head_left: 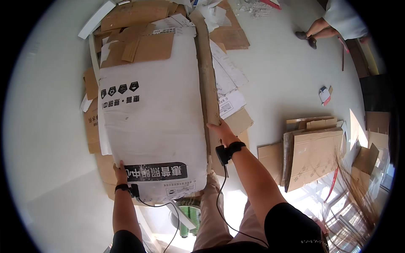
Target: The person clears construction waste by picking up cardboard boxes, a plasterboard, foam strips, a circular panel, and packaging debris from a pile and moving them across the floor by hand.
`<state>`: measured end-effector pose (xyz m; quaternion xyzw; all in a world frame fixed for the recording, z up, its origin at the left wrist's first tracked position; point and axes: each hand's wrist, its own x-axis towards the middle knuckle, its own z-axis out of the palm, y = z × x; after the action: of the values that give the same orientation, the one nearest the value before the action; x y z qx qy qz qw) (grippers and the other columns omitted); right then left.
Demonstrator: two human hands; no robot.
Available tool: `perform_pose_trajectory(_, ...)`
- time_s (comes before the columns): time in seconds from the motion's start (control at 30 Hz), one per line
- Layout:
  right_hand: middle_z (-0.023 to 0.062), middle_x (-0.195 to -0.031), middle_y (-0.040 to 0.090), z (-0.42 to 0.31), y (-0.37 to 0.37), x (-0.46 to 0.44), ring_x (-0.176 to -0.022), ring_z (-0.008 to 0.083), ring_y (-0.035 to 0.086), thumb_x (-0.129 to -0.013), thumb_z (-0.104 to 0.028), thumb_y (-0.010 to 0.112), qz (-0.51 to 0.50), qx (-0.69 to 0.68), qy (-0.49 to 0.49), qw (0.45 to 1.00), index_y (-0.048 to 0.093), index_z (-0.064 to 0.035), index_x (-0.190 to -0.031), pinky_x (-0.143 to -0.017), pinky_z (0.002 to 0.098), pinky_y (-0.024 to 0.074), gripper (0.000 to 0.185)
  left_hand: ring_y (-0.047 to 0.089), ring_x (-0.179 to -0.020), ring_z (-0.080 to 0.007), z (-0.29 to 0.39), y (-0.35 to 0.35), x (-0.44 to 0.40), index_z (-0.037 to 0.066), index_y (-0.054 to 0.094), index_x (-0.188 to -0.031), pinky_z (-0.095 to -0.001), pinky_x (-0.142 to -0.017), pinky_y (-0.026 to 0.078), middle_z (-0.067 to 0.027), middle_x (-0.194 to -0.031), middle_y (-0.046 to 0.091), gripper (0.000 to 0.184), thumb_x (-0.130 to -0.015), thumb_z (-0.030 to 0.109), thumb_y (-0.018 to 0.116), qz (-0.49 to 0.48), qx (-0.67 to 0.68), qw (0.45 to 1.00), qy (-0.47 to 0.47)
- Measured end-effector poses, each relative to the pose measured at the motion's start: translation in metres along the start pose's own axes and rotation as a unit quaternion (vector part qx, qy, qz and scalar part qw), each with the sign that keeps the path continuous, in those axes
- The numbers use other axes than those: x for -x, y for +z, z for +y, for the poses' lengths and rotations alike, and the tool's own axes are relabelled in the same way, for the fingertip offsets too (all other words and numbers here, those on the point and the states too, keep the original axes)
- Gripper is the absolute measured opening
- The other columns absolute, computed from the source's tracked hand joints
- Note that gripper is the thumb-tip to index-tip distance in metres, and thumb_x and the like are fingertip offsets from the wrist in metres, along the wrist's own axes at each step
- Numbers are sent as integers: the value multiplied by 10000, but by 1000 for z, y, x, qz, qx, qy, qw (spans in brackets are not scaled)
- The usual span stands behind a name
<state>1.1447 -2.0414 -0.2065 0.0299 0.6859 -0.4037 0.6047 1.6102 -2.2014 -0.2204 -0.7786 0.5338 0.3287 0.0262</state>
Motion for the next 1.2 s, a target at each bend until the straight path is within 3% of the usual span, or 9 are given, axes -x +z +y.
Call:
perform_pose_trajectory(0.33, 102, -1013, 531, -24, 15, -17, -844, 176, 521, -652, 46, 389, -34, 112, -82, 990, 447, 25, -1140, -709, 259, 430, 492, 526, -973, -266, 24, -21, 18, -17, 324, -1228, -331, -829, 405, -190, -1058, 535, 683, -814, 506, 470, -92, 166, 980, -62)
perform_pose_trajectory(0.57, 159, -935, 561, -126, 16, 40, -818, 229, 540, -672, 4, 392, -111, 274, -188, 936, 473, 39, -1090, -743, 289, 427, 427, 501, -1018, -313, 13, 12, 17, -66, 297, -1224, -344, -868, 388, -240, -1095, 496, 828, -729, 540, 566, -6, 68, 997, -31)
perform_pose_trajectory(0.67, 187, -914, 559, -142, 5, 46, -825, 247, 545, -685, -30, 411, -132, 289, -219, 922, 475, 44, -1077, -732, 311, 430, 404, 272, -1218, -349, 47, 35, 23, -32, 177, -1303, -412, -976, 277, -267, -1318, 226, 879, -729, 489, 590, 35, -57, 992, -112)
perform_pose_trajectory(0.77, 196, -836, 562, -138, -8, 37, -771, 273, 560, -692, -58, 424, -137, 300, -133, 934, 473, 58, -1061, -691, 340, 442, 390, 79, -1297, -338, 180, 24, 104, 28, 148, -1337, -471, -1018, 160, -207, -1397, 56, 846, -737, 414, 603, 19, -225, 973, 54)
perform_pose_trajectory(0.9, 192, -900, 578, -101, -4, 31, -866, 298, 560, -693, -49, 462, -104, 411, -154, 892, 445, 38, -1093, -754, 344, 434, 410, 141, -1282, -363, 291, 39, 229, -9, 176, -1319, -461, -1016, 174, -235, -1378, 129, 800, -733, 305, 620, -96, -33, 943, 316)
perform_pose_trajectory(1.0, 278, -934, 542, -100, 5, 64, -851, 387, 544, -734, -118, 499, -162, 291, -245, 911, 259, 33, -1258, -728, 424, 446, 596, 176, -1247, -432, 362, 72, 250, -43, 192, -1298, -439, -1013, 204, -242, -1365, 165, 798, -712, 259, 643, -111, 3, 954, 277)
perform_pose_trajectory(1.07, 256, -977, 536, -72, 15, 77, -868, 393, 536, -767, -146, 509, -147, 290, -417, 849, 234, 20, -1273, -742, 422, 438, 599, 165, -1236, -460, 401, 91, 245, -20, 158, -1313, -471, -974, 274, -269, -1351, 163, 841, -700, 286, 646, -140, -130, 949, 250)
perform_pose_trajectory(1.1, 239, -986, 538, -63, 16, 84, -863, 395, 537, -787, -160, 508, -97, 349, -548, 754, 258, 19, -1258, -741, 418, 437, 563, 156, -1235, -465, 430, 95, 253, -8, 141, -1320, -483, -952, 308, -284, -1344, 161, 844, -706, 293, 635, -179, -198, 944, 195)
perform_pose_trajectory(1.2, 223, -1009, 535, -25, 9, 100, -912, 388, 525, -801, -141, 518, -278, 196, -174, 924, 323, -7, -1193, -752, 425, 430, 458, 410, -1079, -441, 362, 130, 217, 49, 140, -1333, -432, -825, 438, -271, -1279, 285, 761, -738, 239, 575, -115, -385, 890, 217)
